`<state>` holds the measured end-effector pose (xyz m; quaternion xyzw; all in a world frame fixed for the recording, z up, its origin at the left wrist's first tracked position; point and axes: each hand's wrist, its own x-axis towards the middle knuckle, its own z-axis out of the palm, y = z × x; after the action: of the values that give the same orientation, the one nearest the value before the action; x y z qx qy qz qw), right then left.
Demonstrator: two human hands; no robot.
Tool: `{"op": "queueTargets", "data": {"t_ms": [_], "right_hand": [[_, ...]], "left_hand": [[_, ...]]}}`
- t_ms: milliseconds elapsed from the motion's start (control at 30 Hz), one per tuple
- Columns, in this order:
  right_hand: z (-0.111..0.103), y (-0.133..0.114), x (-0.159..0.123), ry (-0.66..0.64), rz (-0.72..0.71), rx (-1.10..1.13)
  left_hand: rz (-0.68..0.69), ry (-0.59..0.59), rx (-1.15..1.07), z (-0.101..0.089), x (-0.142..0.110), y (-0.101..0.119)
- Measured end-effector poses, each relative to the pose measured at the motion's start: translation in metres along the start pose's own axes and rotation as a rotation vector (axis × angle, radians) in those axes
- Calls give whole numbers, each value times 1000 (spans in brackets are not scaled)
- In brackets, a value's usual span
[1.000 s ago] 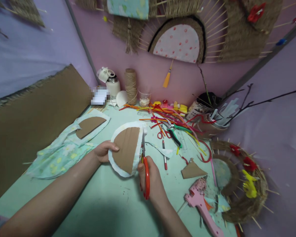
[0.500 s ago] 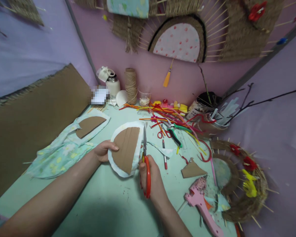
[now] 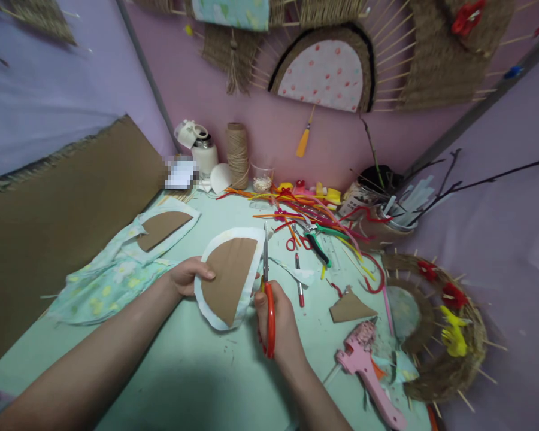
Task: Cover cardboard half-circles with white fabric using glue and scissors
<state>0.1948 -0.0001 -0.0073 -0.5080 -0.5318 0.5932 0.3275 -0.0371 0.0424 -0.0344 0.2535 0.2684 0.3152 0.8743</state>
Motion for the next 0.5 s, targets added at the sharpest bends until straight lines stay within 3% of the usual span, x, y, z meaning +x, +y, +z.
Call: {"op": "queueTargets", "data": {"t_ms": [333, 500], "right_hand": [[0, -5, 3, 117, 73, 84], [-2, -7, 11, 157, -32, 176]], "left_hand": [[0, 25, 29, 5, -2, 2], [-58, 41, 75, 5, -4, 2]]}}
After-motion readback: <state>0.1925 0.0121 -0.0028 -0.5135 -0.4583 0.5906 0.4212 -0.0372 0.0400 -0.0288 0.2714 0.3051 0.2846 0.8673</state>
